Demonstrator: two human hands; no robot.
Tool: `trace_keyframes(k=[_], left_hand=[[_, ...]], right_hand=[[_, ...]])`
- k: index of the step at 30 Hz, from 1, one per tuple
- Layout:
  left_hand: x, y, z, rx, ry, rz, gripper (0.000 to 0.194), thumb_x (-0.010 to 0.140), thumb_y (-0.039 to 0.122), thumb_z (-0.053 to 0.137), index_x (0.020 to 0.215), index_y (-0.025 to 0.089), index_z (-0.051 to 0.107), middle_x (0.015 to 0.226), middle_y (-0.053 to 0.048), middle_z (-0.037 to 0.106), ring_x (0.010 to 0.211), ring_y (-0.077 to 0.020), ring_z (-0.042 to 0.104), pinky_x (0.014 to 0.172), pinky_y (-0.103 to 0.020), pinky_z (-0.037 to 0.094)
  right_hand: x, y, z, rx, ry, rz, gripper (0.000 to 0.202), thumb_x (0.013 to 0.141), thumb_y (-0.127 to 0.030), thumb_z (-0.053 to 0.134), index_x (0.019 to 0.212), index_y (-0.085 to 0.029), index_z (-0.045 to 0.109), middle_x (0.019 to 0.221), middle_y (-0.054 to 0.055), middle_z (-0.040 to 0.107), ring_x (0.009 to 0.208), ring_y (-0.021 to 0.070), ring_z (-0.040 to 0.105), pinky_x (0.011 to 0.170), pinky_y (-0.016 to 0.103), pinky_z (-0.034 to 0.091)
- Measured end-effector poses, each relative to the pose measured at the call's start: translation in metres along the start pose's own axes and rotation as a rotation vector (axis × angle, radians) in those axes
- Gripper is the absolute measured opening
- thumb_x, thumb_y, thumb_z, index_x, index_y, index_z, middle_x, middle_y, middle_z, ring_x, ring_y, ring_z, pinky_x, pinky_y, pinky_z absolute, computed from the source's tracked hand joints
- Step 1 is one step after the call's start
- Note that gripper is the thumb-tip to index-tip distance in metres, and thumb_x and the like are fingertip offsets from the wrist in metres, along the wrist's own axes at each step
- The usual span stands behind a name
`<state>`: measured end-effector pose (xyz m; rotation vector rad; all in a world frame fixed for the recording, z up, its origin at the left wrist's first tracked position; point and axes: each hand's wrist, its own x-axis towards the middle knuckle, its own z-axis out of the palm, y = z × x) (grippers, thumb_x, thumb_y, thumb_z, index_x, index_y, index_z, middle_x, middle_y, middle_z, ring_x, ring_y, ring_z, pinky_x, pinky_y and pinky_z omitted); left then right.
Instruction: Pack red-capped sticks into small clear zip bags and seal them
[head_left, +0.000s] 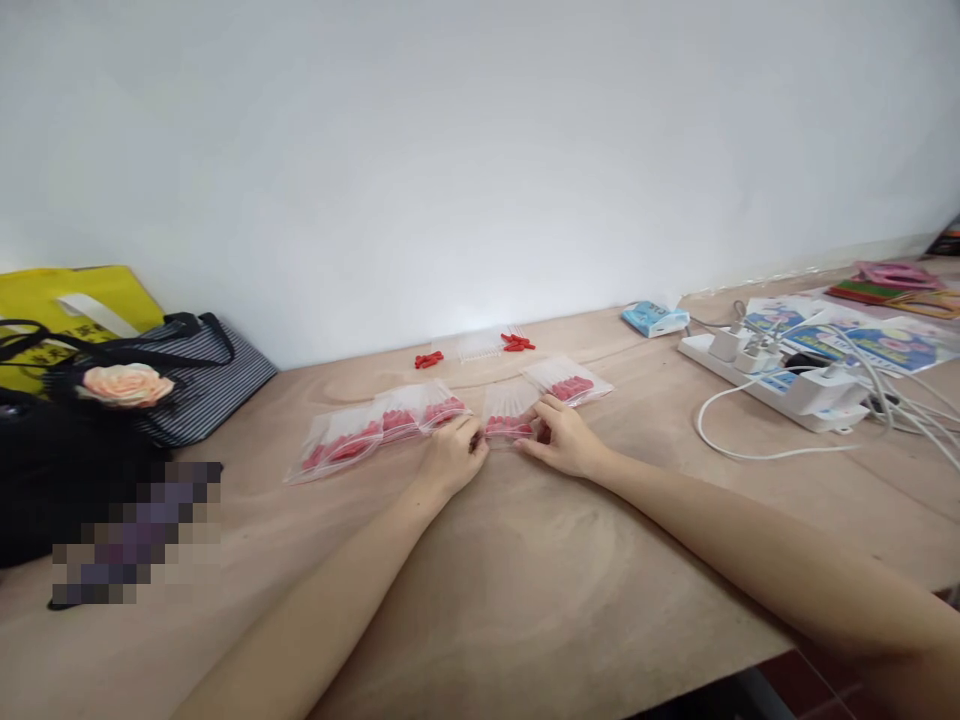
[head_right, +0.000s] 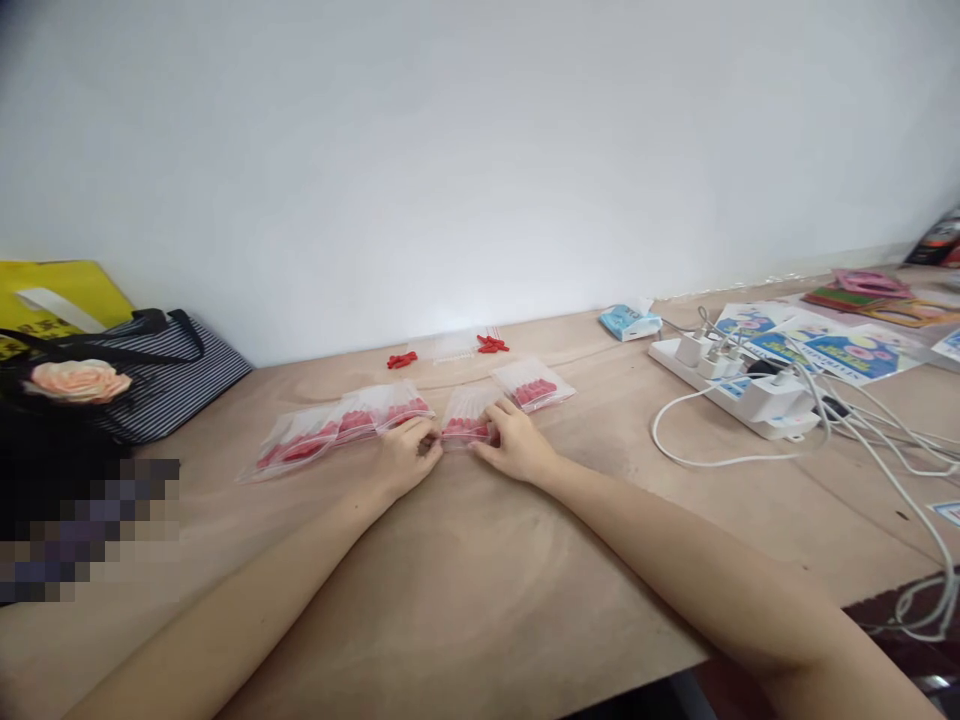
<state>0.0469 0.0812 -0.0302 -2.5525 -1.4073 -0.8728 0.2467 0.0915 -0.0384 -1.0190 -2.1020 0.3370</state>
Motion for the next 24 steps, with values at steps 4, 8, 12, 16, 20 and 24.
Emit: trace_keyframes(k=[4, 8, 12, 16, 20, 24], left_hand=[[-0.01, -0.003, -0.013, -0.044, -0.001, 0.158, 0.008, 0.077, 0.015, 0.049, 0.076, 0.017, 0.057, 0.078, -0.004, 0.062, 0.074, -0.0169, 0.059, 0.07, -0.031, 0.049], [-0.02, -0.012, -0.024, -0.095, -0.009, 0.244, 0.015, 0.082, 0.026, 0.051, 0.092, 0.017, 0.059, 0.094, -0.007, 0.064, 0.089, -0.0177, 0.06, 0.08, -0.032, 0.05], [-0.023, -0.017, -0.026, -0.141, -0.03, 0.27, 0.017, 0.085, 0.024, 0.048, 0.096, 0.018, 0.06, 0.096, -0.006, 0.065, 0.092, -0.0159, 0.061, 0.082, -0.03, 0.051], [-0.02, -0.016, -0.024, -0.197, -0.042, 0.248, 0.017, 0.084, 0.023, 0.05, 0.094, 0.017, 0.062, 0.095, -0.006, 0.066, 0.091, -0.016, 0.061, 0.081, -0.03, 0.052], [-0.019, -0.015, -0.024, -0.204, -0.037, 0.251, 0.018, 0.082, 0.025, 0.054, 0.095, 0.016, 0.063, 0.094, -0.007, 0.066, 0.088, -0.0167, 0.062, 0.079, -0.029, 0.053], [-0.018, -0.016, -0.023, -0.094, 0.02, 0.307, 0.02, 0.08, 0.027, 0.057, 0.095, 0.015, 0.063, 0.095, -0.008, 0.066, 0.089, -0.018, 0.063, 0.08, -0.031, 0.053]], right_hand=[[-0.01, 0.004, -0.011, 0.006, -0.035, -0.063, 0.013, 0.072, -0.02, 0.057, 0.084, -0.018, 0.053, 0.082, 0.004, 0.051, 0.067, 0.0123, 0.051, 0.062, 0.025, 0.044], [-0.015, 0.012, -0.019, -0.016, -0.101, -0.233, 0.023, 0.075, -0.012, 0.048, 0.095, -0.018, 0.057, 0.093, 0.008, 0.055, 0.082, 0.0152, 0.054, 0.073, 0.028, 0.045], [-0.006, 0.022, -0.022, -0.227, -0.115, -0.329, 0.026, 0.082, -0.016, 0.04, 0.099, -0.018, 0.06, 0.095, 0.009, 0.057, 0.084, 0.0163, 0.054, 0.074, 0.03, 0.042], [0.006, 0.026, -0.021, -0.46, -0.199, -0.477, 0.03, 0.088, -0.022, 0.033, 0.089, -0.018, 0.063, 0.08, 0.008, 0.06, 0.073, 0.0162, 0.052, 0.07, 0.032, 0.037], [0.009, 0.025, -0.019, -0.547, -0.19, -0.545, 0.037, 0.091, -0.021, 0.028, 0.084, -0.017, 0.064, 0.076, 0.007, 0.061, 0.068, 0.0148, 0.05, 0.066, 0.03, 0.033], [0.007, 0.026, -0.016, -0.499, -0.089, -0.495, 0.033, 0.09, -0.024, 0.034, 0.08, -0.017, 0.064, 0.074, 0.006, 0.062, 0.069, 0.0146, 0.051, 0.066, 0.03, 0.033]])
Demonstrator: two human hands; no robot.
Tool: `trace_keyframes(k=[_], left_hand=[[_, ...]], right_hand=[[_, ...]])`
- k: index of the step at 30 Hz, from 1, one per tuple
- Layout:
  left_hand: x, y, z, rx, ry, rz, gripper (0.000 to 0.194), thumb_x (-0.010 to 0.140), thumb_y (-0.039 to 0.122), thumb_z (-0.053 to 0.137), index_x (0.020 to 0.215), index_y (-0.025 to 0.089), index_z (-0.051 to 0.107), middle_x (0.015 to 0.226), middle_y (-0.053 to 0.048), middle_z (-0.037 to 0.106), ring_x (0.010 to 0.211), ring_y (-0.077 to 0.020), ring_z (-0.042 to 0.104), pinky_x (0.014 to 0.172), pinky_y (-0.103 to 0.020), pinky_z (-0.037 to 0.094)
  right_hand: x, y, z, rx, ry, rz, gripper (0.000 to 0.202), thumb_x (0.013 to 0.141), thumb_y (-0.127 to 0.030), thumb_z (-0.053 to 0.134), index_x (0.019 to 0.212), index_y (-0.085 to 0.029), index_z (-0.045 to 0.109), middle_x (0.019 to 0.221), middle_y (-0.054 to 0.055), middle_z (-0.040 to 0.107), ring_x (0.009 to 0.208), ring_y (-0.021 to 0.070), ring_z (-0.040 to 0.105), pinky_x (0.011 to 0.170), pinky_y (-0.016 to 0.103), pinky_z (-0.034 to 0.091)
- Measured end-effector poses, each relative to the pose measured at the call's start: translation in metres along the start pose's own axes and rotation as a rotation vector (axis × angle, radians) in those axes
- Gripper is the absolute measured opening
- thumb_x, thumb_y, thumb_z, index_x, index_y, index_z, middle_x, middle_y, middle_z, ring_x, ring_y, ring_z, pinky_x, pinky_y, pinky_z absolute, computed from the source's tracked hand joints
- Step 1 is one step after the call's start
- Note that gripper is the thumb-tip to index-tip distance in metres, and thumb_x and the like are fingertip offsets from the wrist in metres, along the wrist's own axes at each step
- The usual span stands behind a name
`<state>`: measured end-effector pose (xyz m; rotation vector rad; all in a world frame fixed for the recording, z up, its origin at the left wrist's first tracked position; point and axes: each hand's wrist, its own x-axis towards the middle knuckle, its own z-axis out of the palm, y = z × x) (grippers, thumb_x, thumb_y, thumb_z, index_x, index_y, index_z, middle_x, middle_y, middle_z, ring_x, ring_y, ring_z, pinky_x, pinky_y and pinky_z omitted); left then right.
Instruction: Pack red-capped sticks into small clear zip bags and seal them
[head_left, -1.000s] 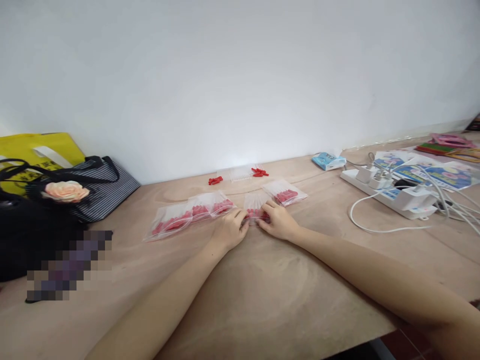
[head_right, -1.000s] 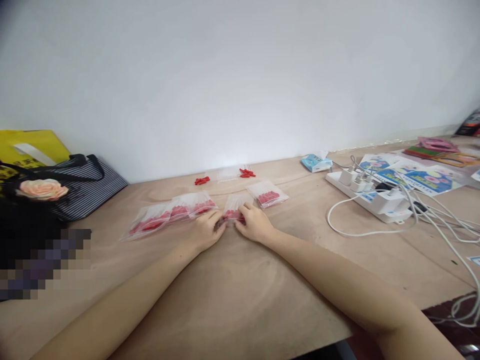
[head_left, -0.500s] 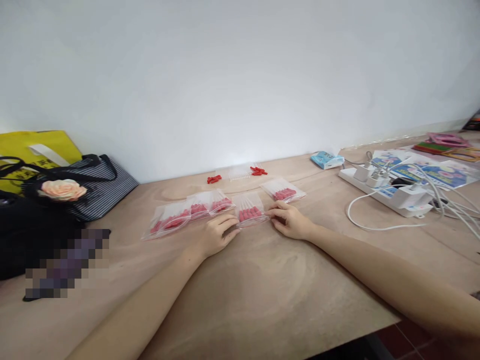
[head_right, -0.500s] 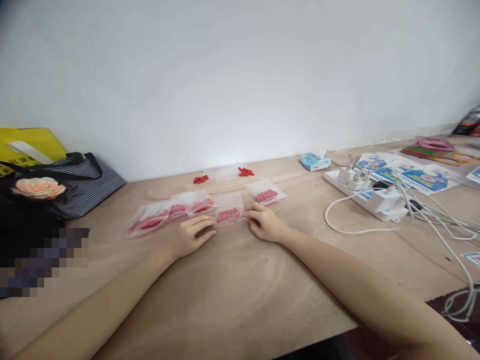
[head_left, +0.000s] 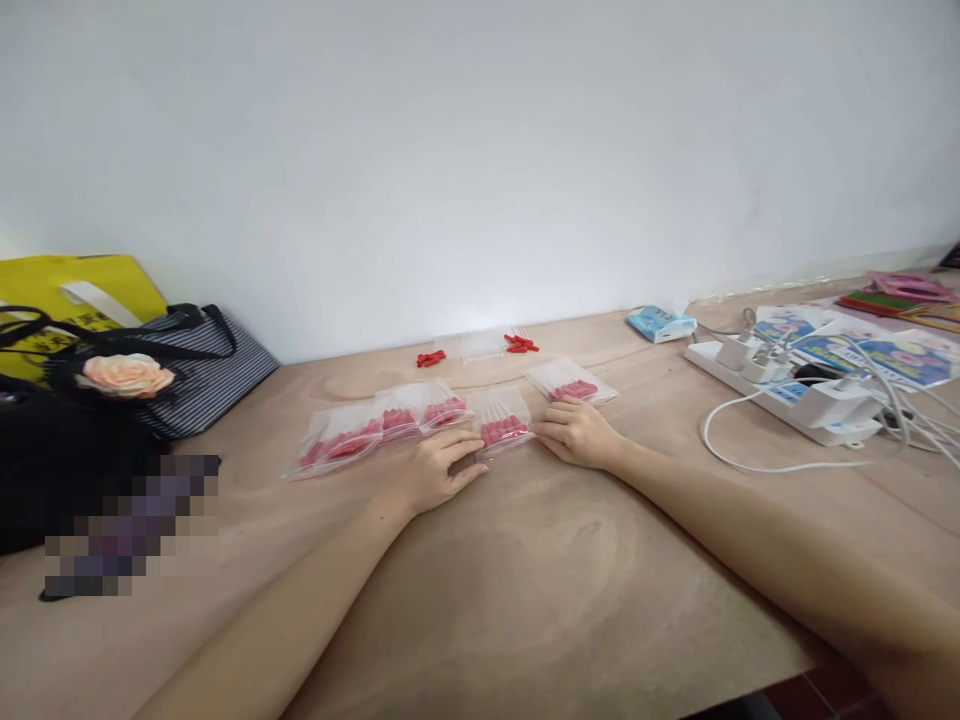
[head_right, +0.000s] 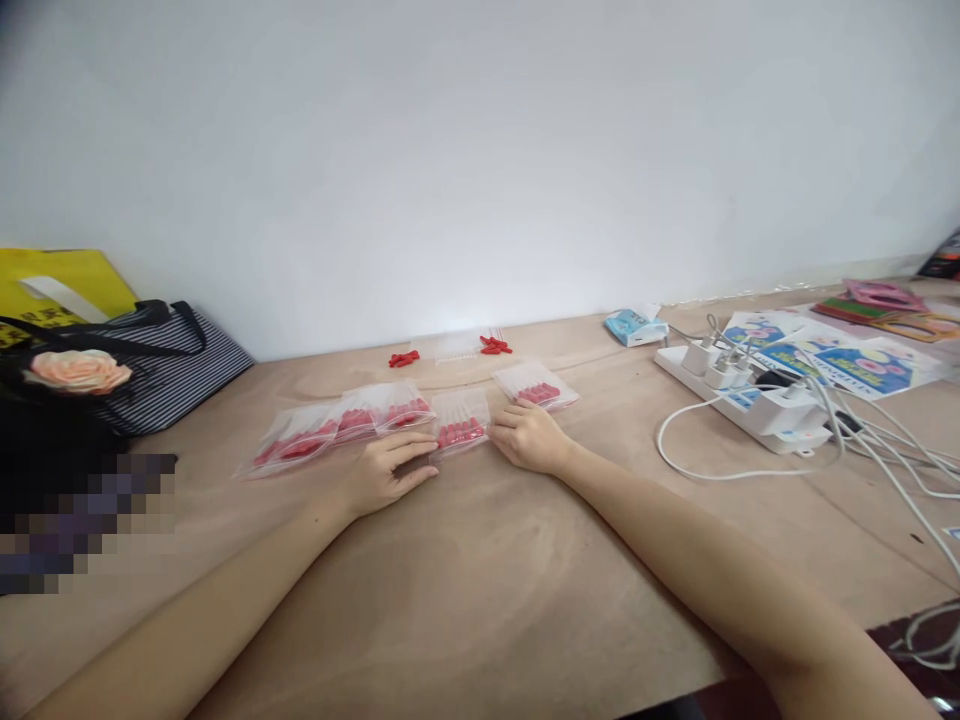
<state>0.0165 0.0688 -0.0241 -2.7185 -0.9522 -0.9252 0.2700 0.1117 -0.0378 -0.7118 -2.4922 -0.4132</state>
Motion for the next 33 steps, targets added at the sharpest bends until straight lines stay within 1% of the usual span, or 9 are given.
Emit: trace_keyframes(k=[5, 10, 13, 15, 19, 22, 25, 29, 33], left_hand=[[0.003, -0.003, 0.004, 0.258, 0.079, 0.207, 0.02, 0.083, 0.014, 0.047, 0.096, 0.013, 0.062, 0.094, -0.008, 0.067, 0.087, -0.0172, 0.064, 0.079, -0.03, 0.054], [0.008, -0.004, 0.005, 0.39, 0.121, 0.263, 0.02, 0.084, 0.013, 0.044, 0.091, 0.011, 0.062, 0.089, -0.009, 0.068, 0.083, -0.0175, 0.065, 0.075, -0.029, 0.056], [0.009, -0.004, 0.005, 0.405, 0.165, 0.303, 0.015, 0.084, 0.016, 0.048, 0.086, 0.011, 0.062, 0.084, -0.008, 0.069, 0.078, -0.0163, 0.066, 0.07, -0.027, 0.056], [0.01, -0.006, 0.006, 0.414, 0.171, 0.324, 0.013, 0.084, 0.016, 0.049, 0.084, 0.012, 0.062, 0.083, -0.006, 0.069, 0.075, -0.0151, 0.066, 0.068, -0.025, 0.056], [0.011, -0.009, 0.006, 0.422, 0.153, 0.348, 0.014, 0.084, 0.013, 0.047, 0.091, 0.012, 0.06, 0.089, -0.008, 0.068, 0.082, -0.0164, 0.065, 0.071, -0.027, 0.056], [0.012, -0.01, 0.007, 0.391, 0.173, 0.364, 0.013, 0.085, 0.014, 0.047, 0.091, 0.012, 0.059, 0.087, -0.007, 0.068, 0.08, -0.0157, 0.066, 0.068, -0.026, 0.056], [0.012, -0.009, 0.007, 0.375, 0.211, 0.38, 0.01, 0.084, 0.012, 0.049, 0.087, 0.013, 0.058, 0.082, -0.004, 0.068, 0.073, -0.0133, 0.066, 0.065, -0.024, 0.056], [0.011, -0.009, 0.006, 0.406, 0.218, 0.403, 0.012, 0.084, 0.008, 0.047, 0.088, 0.012, 0.058, 0.081, -0.005, 0.068, 0.072, -0.0142, 0.065, 0.061, -0.024, 0.054], [0.012, -0.009, 0.005, 0.41, 0.185, 0.406, 0.014, 0.085, 0.006, 0.044, 0.087, 0.011, 0.057, 0.079, -0.005, 0.067, 0.069, -0.0143, 0.064, 0.057, -0.024, 0.052]], right_hand=[[-0.001, -0.001, 0.004, 0.129, 0.145, 0.044, 0.022, 0.085, -0.022, 0.044, 0.077, -0.017, 0.064, 0.071, 0.005, 0.062, 0.066, 0.0142, 0.051, 0.064, 0.028, 0.036], [-0.003, -0.001, 0.006, 0.241, 0.223, 0.097, 0.016, 0.081, -0.018, 0.049, 0.077, -0.016, 0.064, 0.072, 0.005, 0.063, 0.068, 0.0142, 0.054, 0.064, 0.027, 0.04], [-0.004, -0.001, 0.007, 0.3, 0.225, 0.15, 0.013, 0.079, -0.018, 0.051, 0.076, -0.017, 0.064, 0.072, 0.005, 0.063, 0.068, 0.0143, 0.055, 0.063, 0.026, 0.042], [-0.004, -0.001, 0.007, 0.342, 0.211, 0.187, 0.012, 0.079, -0.017, 0.052, 0.075, -0.017, 0.064, 0.07, 0.005, 0.063, 0.067, 0.0143, 0.056, 0.063, 0.026, 0.042], [-0.002, -0.002, 0.006, 0.468, 0.19, 0.295, 0.013, 0.079, -0.018, 0.052, 0.071, -0.016, 0.063, 0.066, 0.003, 0.062, 0.061, 0.0122, 0.056, 0.058, 0.024, 0.042], [-0.002, -0.002, 0.007, 0.51, 0.174, 0.321, 0.014, 0.079, -0.019, 0.052, 0.07, -0.016, 0.062, 0.065, 0.003, 0.061, 0.059, 0.0111, 0.055, 0.056, 0.022, 0.04], [-0.004, 0.0, 0.007, 0.423, 0.17, 0.258, 0.015, 0.08, -0.02, 0.051, 0.072, -0.016, 0.062, 0.065, 0.003, 0.06, 0.06, 0.0111, 0.053, 0.057, 0.023, 0.039], [-0.004, 0.002, 0.003, 0.133, 0.215, 0.033, 0.017, 0.083, -0.022, 0.049, 0.074, -0.017, 0.062, 0.069, 0.004, 0.06, 0.066, 0.0127, 0.05, 0.064, 0.027, 0.035], [0.0, 0.001, -0.001, -0.125, 0.229, -0.178, 0.024, 0.086, -0.017, 0.043, 0.069, -0.016, 0.061, 0.062, 0.002, 0.056, 0.061, 0.0114, 0.042, 0.064, 0.028, 0.03]])
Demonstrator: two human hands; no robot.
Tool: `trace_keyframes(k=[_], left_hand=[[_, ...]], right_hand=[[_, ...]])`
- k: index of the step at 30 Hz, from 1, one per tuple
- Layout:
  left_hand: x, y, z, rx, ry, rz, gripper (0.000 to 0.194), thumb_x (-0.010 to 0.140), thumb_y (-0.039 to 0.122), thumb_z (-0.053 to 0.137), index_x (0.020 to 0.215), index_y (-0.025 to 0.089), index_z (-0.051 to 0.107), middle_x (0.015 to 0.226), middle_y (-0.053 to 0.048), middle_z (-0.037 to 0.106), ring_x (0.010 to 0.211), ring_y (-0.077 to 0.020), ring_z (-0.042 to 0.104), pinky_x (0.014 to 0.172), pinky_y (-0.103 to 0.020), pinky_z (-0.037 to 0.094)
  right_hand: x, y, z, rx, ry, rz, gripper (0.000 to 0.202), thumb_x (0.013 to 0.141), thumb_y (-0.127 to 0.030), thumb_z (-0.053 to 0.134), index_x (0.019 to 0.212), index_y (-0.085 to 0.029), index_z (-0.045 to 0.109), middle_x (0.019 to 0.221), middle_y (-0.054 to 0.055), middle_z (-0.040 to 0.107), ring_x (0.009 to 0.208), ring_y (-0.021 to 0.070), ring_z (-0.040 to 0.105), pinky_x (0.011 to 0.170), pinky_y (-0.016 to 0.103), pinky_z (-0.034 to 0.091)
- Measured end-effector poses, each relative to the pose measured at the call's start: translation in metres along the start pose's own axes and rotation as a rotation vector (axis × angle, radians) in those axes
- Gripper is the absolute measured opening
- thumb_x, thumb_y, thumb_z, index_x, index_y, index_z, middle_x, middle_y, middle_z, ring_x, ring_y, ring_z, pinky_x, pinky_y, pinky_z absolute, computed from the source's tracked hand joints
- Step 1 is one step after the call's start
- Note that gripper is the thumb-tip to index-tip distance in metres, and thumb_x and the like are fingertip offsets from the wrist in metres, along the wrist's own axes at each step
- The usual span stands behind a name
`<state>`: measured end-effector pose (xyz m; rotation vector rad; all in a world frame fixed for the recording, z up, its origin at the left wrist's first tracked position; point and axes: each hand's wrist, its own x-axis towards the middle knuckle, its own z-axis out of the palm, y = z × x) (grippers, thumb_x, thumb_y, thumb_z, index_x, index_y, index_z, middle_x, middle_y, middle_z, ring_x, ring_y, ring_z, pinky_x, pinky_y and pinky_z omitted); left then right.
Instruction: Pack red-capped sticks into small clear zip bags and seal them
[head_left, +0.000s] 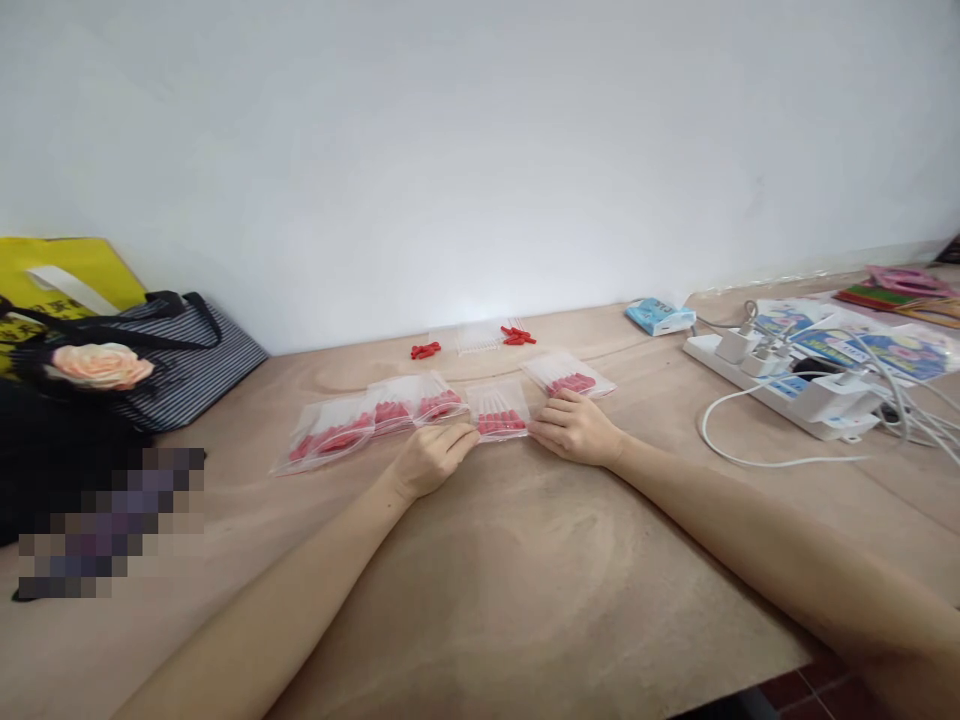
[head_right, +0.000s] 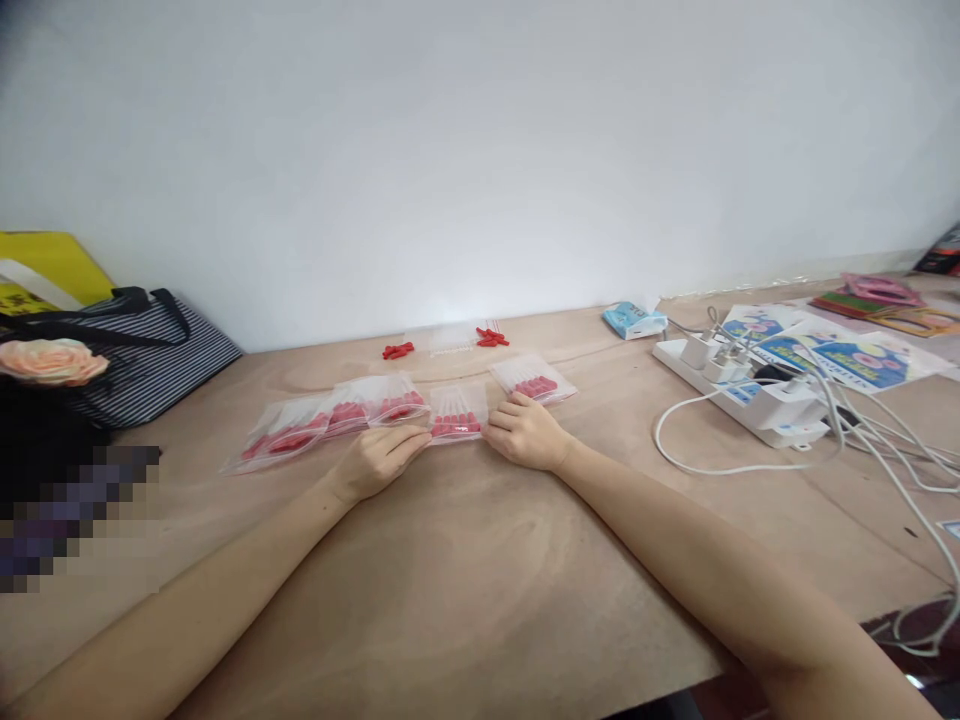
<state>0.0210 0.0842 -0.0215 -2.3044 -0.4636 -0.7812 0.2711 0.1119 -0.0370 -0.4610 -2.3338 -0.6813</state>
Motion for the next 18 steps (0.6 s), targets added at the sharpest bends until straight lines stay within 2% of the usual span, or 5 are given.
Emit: trace_keyframes(k=[3, 6, 9, 13, 18], left_hand=[[0.001, 0.0, 0.0, 0.012, -0.018, -0.01, 0.016, 0.086, 0.006, 0.042, 0.084, 0.011, 0.057, 0.076, -0.005, 0.066, 0.067, -0.0143, 0.063, 0.057, -0.024, 0.051], [0.002, 0.001, 0.001, 0.031, -0.03, -0.025, 0.017, 0.086, 0.008, 0.041, 0.081, 0.011, 0.057, 0.075, -0.006, 0.065, 0.066, -0.0148, 0.063, 0.057, -0.025, 0.05], [0.001, 0.001, 0.002, 0.036, -0.033, -0.035, 0.017, 0.086, 0.009, 0.041, 0.08, 0.01, 0.056, 0.074, -0.006, 0.065, 0.065, -0.015, 0.062, 0.058, -0.026, 0.05], [0.001, 0.0, 0.003, 0.022, -0.038, -0.035, 0.017, 0.087, 0.009, 0.041, 0.081, 0.011, 0.056, 0.074, -0.006, 0.065, 0.066, -0.0146, 0.062, 0.059, -0.025, 0.05], [0.001, 0.001, 0.002, -0.002, -0.069, -0.053, 0.019, 0.088, 0.011, 0.04, 0.08, 0.012, 0.057, 0.074, -0.005, 0.065, 0.067, -0.0139, 0.062, 0.06, -0.025, 0.051]], right_hand=[[0.003, 0.0, -0.001, -0.067, -0.002, -0.112, 0.029, 0.087, -0.013, 0.04, 0.064, -0.015, 0.058, 0.059, 0.001, 0.051, 0.059, 0.0108, 0.037, 0.064, 0.028, 0.027], [0.004, 0.0, -0.001, -0.087, -0.006, -0.149, 0.032, 0.088, -0.012, 0.037, 0.06, -0.015, 0.055, 0.058, 0.0, 0.047, 0.059, 0.0111, 0.035, 0.064, 0.029, 0.025], [0.004, -0.002, 0.0, -0.102, -0.004, -0.108, 0.032, 0.087, -0.013, 0.038, 0.059, -0.015, 0.053, 0.057, 0.0, 0.046, 0.06, 0.0113, 0.034, 0.063, 0.029, 0.023], [0.009, -0.01, 0.005, -0.092, 0.029, -0.019, 0.026, 0.086, -0.017, 0.043, 0.065, -0.016, 0.057, 0.061, 0.001, 0.051, 0.063, 0.0116, 0.036, 0.061, 0.029, 0.022], [0.029, -0.025, 0.017, -0.061, 0.07, -0.03, 0.023, 0.086, -0.017, 0.044, 0.068, -0.017, 0.058, 0.063, 0.001, 0.054, 0.063, 0.0119, 0.038, 0.06, 0.029, 0.022]])
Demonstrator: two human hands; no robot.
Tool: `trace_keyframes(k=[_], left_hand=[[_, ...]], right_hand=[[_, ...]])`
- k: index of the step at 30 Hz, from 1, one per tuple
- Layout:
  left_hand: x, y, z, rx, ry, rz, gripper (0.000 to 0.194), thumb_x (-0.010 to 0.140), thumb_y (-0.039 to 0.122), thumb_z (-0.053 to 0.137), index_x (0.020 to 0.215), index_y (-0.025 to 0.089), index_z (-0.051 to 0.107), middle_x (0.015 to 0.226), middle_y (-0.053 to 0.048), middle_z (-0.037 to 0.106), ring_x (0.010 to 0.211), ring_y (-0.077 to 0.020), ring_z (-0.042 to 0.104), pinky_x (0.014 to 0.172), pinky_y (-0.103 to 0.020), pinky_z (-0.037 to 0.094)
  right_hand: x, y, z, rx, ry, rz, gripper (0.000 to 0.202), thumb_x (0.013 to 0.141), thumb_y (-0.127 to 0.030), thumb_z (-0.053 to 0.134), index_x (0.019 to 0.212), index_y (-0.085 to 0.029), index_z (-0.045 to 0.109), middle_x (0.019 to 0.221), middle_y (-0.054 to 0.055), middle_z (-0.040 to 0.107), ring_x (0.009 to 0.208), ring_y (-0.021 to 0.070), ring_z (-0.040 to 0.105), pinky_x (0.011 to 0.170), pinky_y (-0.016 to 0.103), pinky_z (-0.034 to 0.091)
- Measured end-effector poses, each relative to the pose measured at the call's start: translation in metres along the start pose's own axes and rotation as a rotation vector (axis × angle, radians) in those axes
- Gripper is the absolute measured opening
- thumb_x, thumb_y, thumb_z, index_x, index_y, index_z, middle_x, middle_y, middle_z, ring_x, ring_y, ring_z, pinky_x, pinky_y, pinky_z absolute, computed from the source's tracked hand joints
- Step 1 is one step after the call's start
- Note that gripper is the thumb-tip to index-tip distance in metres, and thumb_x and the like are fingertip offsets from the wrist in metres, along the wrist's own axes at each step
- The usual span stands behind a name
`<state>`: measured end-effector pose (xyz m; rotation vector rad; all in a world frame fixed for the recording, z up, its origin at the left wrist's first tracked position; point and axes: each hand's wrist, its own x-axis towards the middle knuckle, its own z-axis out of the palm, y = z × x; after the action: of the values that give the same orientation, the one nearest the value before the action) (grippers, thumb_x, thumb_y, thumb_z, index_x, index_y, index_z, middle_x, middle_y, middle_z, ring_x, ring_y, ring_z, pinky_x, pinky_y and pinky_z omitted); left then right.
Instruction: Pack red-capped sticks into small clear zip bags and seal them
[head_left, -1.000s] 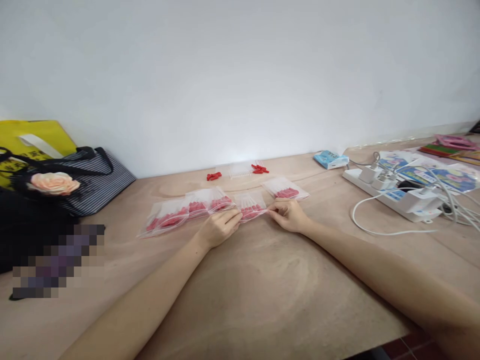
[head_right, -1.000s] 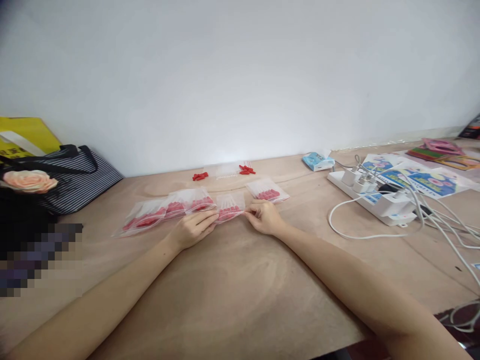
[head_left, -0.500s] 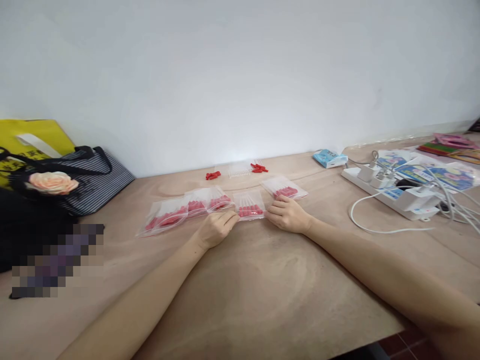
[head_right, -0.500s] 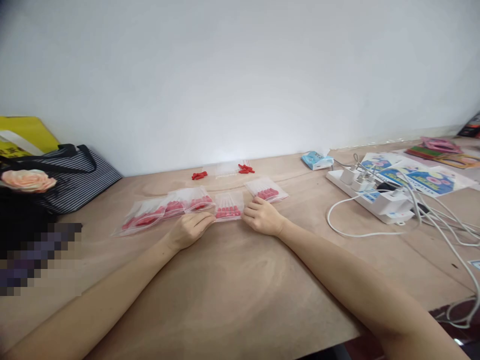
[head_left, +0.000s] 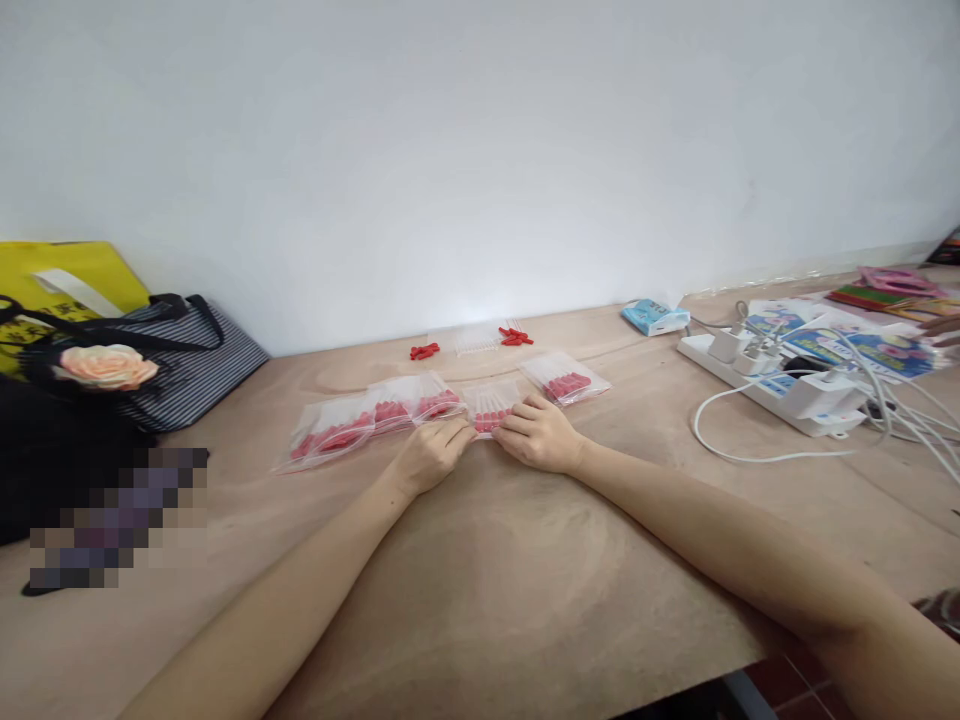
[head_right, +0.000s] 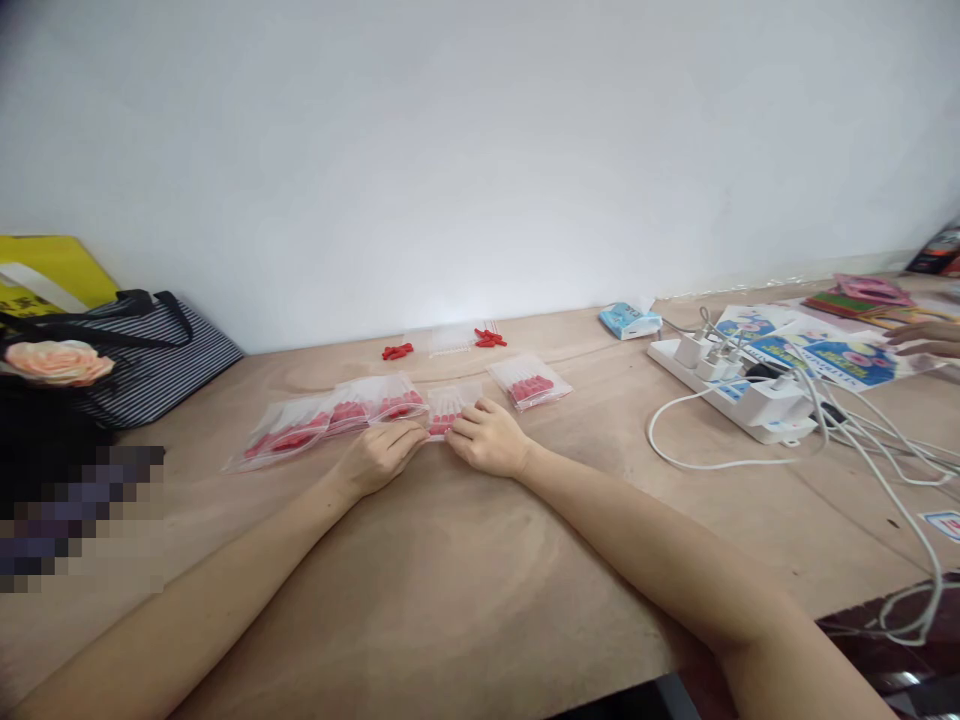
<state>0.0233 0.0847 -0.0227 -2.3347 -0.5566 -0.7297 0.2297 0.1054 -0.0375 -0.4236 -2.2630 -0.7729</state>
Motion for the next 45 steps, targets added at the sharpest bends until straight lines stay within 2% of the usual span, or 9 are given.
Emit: trace_keyframes(k=[4, 10, 18, 23, 27, 33, 36, 40, 45], left_hand=[[0.001, 0.0, -0.002, 0.002, -0.003, -0.008, 0.023, 0.089, 0.011, 0.037, 0.078, 0.013, 0.057, 0.071, -0.005, 0.065, 0.063, -0.0139, 0.062, 0.056, -0.025, 0.05], [0.004, 0.001, -0.003, -0.013, 0.042, 0.026, 0.02, 0.088, 0.011, 0.04, 0.081, 0.013, 0.059, 0.077, -0.005, 0.067, 0.069, -0.0144, 0.063, 0.063, -0.026, 0.052], [0.001, 0.001, -0.004, -0.066, 0.077, -0.004, 0.014, 0.083, 0.008, 0.045, 0.081, 0.012, 0.058, 0.075, -0.006, 0.067, 0.066, -0.0149, 0.063, 0.059, -0.026, 0.051], [0.0, 0.002, -0.004, -0.074, 0.06, -0.039, 0.016, 0.083, 0.008, 0.044, 0.08, 0.014, 0.058, 0.075, -0.004, 0.067, 0.065, -0.0135, 0.063, 0.059, -0.025, 0.05], [-0.002, 0.001, -0.004, -0.087, 0.049, -0.057, 0.016, 0.084, 0.008, 0.044, 0.079, 0.014, 0.058, 0.074, -0.004, 0.067, 0.065, -0.0136, 0.063, 0.059, -0.024, 0.05], [-0.005, 0.0, -0.002, -0.097, 0.038, -0.082, 0.019, 0.086, 0.011, 0.043, 0.077, 0.015, 0.059, 0.075, -0.002, 0.067, 0.066, -0.012, 0.062, 0.059, -0.023, 0.049], [-0.002, 0.0, 0.003, -0.074, 0.007, -0.082, 0.023, 0.086, 0.01, 0.04, 0.078, 0.015, 0.06, 0.075, -0.003, 0.066, 0.068, -0.0129, 0.062, 0.06, -0.023, 0.049], [0.005, -0.002, 0.019, 0.005, -0.112, -0.07, 0.024, 0.086, 0.008, 0.038, 0.079, 0.014, 0.061, 0.077, -0.005, 0.066, 0.067, -0.0143, 0.062, 0.056, -0.024, 0.048], [0.017, -0.01, 0.046, 0.059, -0.176, -0.136, 0.023, 0.084, 0.008, 0.041, 0.076, 0.013, 0.062, 0.076, -0.006, 0.065, 0.059, -0.0135, 0.061, 0.05, -0.022, 0.047]], right_hand=[[0.011, -0.006, 0.009, 0.006, -0.018, -0.015, 0.024, 0.086, -0.016, 0.043, 0.066, -0.016, 0.057, 0.063, 0.002, 0.054, 0.063, 0.0121, 0.039, 0.057, 0.03, 0.021], [0.014, -0.007, 0.01, -0.007, -0.043, -0.039, 0.027, 0.087, -0.015, 0.038, 0.066, -0.015, 0.055, 0.063, 0.003, 0.052, 0.063, 0.0124, 0.039, 0.058, 0.031, 0.021], [0.006, 0.001, -0.009, -0.089, -0.023, -0.08, 0.03, 0.087, -0.01, 0.036, 0.064, -0.015, 0.055, 0.06, 0.002, 0.05, 0.062, 0.013, 0.038, 0.058, 0.031, 0.021], [-0.008, 0.008, -0.019, -0.144, -0.123, 0.0, 0.031, 0.087, -0.007, 0.032, 0.068, -0.014, 0.056, 0.064, 0.004, 0.053, 0.063, 0.0138, 0.039, 0.058, 0.031, 0.021], [-0.013, 0.01, -0.017, -0.166, -0.153, 0.078, 0.032, 0.089, -0.015, 0.035, 0.064, -0.015, 0.055, 0.063, 0.005, 0.053, 0.064, 0.0141, 0.04, 0.059, 0.031, 0.021], [-0.024, 0.016, -0.017, -0.076, -0.08, 0.181, 0.044, 0.088, -0.041, 0.04, 0.053, -0.017, 0.05, 0.052, 0.002, 0.048, 0.059, 0.0132, 0.04, 0.06, 0.031, 0.023], [-0.039, 0.025, -0.031, -0.033, -0.113, 0.243, 0.038, 0.084, -0.046, 0.046, 0.06, -0.017, 0.054, 0.062, 0.003, 0.055, 0.067, 0.015, 0.046, 0.065, 0.031, 0.026], [-0.062, 0.043, -0.048, 0.0, -0.184, 0.347, 0.031, 0.078, -0.047, 0.054, 0.086, -0.018, 0.06, 0.088, 0.008, 0.061, 0.083, 0.0194, 0.051, 0.073, 0.033, 0.031], [-0.074, 0.058, -0.041, -0.045, -0.206, 0.479, 0.032, 0.077, -0.038, 0.057, 0.102, -0.019, 0.06, 0.098, 0.01, 0.059, 0.088, 0.0217, 0.05, 0.074, 0.034, 0.033]])
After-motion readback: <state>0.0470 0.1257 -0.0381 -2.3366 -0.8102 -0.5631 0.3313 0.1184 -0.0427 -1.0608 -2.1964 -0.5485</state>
